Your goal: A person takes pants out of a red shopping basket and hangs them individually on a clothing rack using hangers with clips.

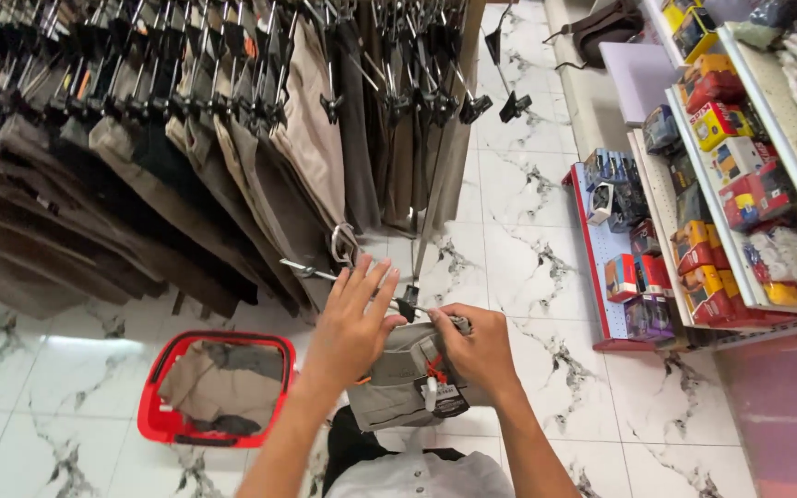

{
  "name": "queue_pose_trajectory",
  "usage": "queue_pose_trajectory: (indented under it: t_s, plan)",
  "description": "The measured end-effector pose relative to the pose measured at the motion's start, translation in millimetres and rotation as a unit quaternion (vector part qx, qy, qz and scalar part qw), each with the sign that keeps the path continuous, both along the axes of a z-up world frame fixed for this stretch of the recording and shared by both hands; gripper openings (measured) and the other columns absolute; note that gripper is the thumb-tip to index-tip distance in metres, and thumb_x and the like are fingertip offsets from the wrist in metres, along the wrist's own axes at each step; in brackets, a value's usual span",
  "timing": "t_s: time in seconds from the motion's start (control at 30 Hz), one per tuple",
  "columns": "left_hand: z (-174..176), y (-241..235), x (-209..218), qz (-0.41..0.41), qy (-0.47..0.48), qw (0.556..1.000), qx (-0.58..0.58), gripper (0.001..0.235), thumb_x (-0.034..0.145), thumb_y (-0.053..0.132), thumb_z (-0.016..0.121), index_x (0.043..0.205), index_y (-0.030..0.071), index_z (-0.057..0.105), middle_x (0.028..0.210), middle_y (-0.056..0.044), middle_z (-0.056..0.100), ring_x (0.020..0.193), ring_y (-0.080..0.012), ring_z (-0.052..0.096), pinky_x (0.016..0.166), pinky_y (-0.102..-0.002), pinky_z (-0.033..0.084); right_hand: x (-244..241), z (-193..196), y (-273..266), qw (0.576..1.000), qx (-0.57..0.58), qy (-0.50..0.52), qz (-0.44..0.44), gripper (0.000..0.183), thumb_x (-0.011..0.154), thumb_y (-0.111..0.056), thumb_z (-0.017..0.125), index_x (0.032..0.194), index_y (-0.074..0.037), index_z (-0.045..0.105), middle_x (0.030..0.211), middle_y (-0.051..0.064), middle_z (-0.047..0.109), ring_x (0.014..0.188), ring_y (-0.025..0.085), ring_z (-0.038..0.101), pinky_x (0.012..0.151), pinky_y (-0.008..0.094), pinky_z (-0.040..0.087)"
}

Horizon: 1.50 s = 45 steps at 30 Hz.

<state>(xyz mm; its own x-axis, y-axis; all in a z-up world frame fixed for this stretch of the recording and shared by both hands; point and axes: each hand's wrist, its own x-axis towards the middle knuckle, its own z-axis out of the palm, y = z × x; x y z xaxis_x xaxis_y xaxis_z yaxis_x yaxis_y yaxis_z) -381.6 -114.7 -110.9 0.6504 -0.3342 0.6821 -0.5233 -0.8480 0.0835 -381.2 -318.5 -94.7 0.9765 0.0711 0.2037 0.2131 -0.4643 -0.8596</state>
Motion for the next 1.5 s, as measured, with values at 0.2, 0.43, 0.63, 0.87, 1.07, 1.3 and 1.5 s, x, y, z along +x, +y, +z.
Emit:
queue_pose_trajectory:
  t_s: [0.2,0.43,0.63,0.87,1.07,1.3,1.5]
  plan:
    - [-5,23,-5,-0.153,0.178,0.971,0.053,0.037,0.1,0.032,0.063,0.129,0.009,0.065,0.114,-0.007,0.073,0.109,-0.0222,0.071,0.104,-0.042,0.048,-24,5,-5,0.999,0.008,-0.015,0.036,0.013,0.088,-0.015,0.073,0.079,-0.013,0.082,0.063,0.011,0.076,0.069,0.034,0.076,0.064,0.036,0.057]
    - [51,29,-20,-0.241,0.424,0.866,-0.109,0.048,0.101,0.028,0.061,0.139,-0.001,0.057,0.124,-0.021,0.068,0.113,-0.0395,0.068,0.09,-0.046,0.059,-46,21,6,0.998,-0.004,-0.042,0.054,0.009,0.087,-0.017,0.075,0.081,-0.013,0.08,0.07,0.013,0.077,0.073,0.036,0.076,0.066,0.04,0.058]
    - [47,71,-21,-0.197,0.421,0.872,-0.151,0.045,0.1,0.027,0.064,0.134,-0.003,0.061,0.108,-0.021,0.072,0.091,-0.0353,0.074,0.079,-0.042,0.061,-41,23,45,0.996,-0.01,-0.062,0.057,0.009,0.087,-0.017,0.077,0.084,-0.009,0.079,0.072,0.015,0.077,0.077,0.039,0.075,0.07,0.044,0.058]
    - [22,110,-27,-0.185,0.337,0.892,-0.239,0.038,0.097,0.027,0.069,0.126,0.004,0.066,0.097,-0.012,0.072,0.082,-0.0294,0.075,0.07,-0.036,0.06,-29,-6,89,0.994,-0.001,-0.101,-0.038,0.024,0.084,-0.044,0.083,0.079,-0.021,0.079,0.058,0.002,0.069,0.056,0.018,0.067,0.06,0.028,0.052]
    - [14,126,-33,-0.175,0.246,0.911,-0.282,0.031,0.095,0.021,0.071,0.12,0.002,0.069,0.091,-0.013,0.071,0.079,-0.0301,0.073,0.069,-0.035,0.06,-34,-21,122,0.979,0.078,-0.115,-0.151,0.051,0.092,-0.07,0.064,0.091,-0.02,0.072,0.056,0.0,0.059,0.053,0.011,0.049,0.057,0.028,0.045]
    - [7,157,-25,-0.197,0.22,0.916,-0.27,0.031,0.093,0.019,0.073,0.119,0.001,0.069,0.088,-0.014,0.071,0.08,-0.033,0.073,0.07,-0.039,0.061,-25,-65,138,0.952,0.096,-0.147,-0.25,0.069,0.099,-0.067,0.064,0.055,-0.016,0.049,0.042,-0.004,0.035,0.044,0.008,0.033,0.048,0.024,0.033]
    - [17,190,-19,-0.174,0.195,0.916,-0.303,0.032,0.096,0.025,0.07,0.117,0.001,0.068,0.09,-0.018,0.069,0.08,-0.0378,0.071,0.07,-0.044,0.058,-12,-54,138,0.962,0.071,-0.174,-0.197,0.069,0.109,-0.063,0.044,0.061,-0.013,0.049,0.047,0.002,0.033,0.053,0.01,0.035,0.055,0.03,0.033]
